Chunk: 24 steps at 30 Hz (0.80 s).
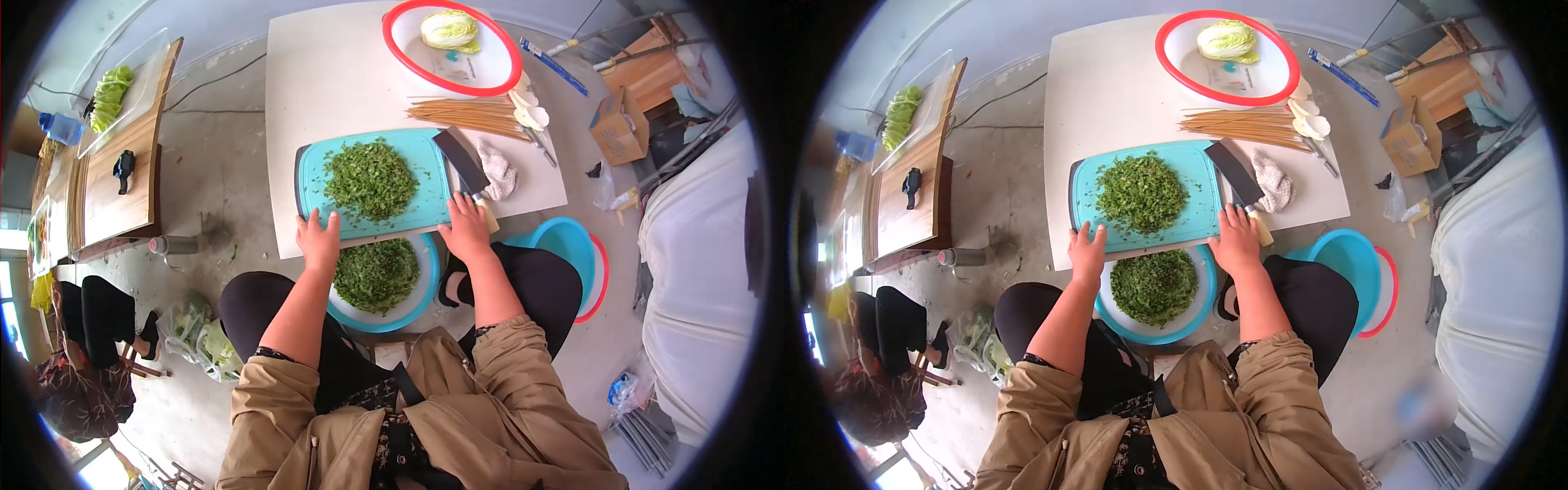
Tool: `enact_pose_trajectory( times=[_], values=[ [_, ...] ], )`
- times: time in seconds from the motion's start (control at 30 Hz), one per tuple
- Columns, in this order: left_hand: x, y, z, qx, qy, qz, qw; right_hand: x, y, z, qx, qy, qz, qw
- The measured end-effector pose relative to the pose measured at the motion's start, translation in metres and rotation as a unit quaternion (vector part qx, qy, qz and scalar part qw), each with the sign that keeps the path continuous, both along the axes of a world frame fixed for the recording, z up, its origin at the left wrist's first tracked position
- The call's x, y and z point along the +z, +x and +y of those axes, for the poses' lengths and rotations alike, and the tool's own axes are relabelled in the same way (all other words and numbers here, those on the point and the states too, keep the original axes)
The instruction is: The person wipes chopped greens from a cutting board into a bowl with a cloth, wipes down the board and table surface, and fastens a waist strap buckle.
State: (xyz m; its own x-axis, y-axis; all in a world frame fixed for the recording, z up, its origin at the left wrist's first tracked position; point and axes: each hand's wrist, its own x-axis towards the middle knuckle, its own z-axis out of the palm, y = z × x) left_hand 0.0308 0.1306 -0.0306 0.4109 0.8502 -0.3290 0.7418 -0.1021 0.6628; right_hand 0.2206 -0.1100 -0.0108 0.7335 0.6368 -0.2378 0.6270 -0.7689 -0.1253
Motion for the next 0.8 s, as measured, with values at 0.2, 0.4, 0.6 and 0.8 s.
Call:
enact_pose_trajectory(
  times=[0.2, 0.4, 0.6, 0.8],
  values=[
    [0.008, 0.009, 0.001, 0.061, -0.079, -0.11, 0.989, -0.006, 0.018, -0.012, -0.079, 0.188, -0.191, 0.96],
    [0.025, 0.013, 0.001, 0.061, -0.155, -0.151, 0.974, -0.027, 0.024, -0.028, -0.153, 0.195, -0.101, 0.964],
    [0.045, 0.02, -0.003, 0.071, -0.234, -0.215, 0.946, -0.01, 0.015, -0.01, -0.131, 0.248, -0.107, 0.954],
    [0.019, 0.016, -0.001, 0.069, -0.288, -0.292, 0.909, 0.005, 0.006, -0.009, -0.124, 0.299, -0.12, 0.939]
  ],
)
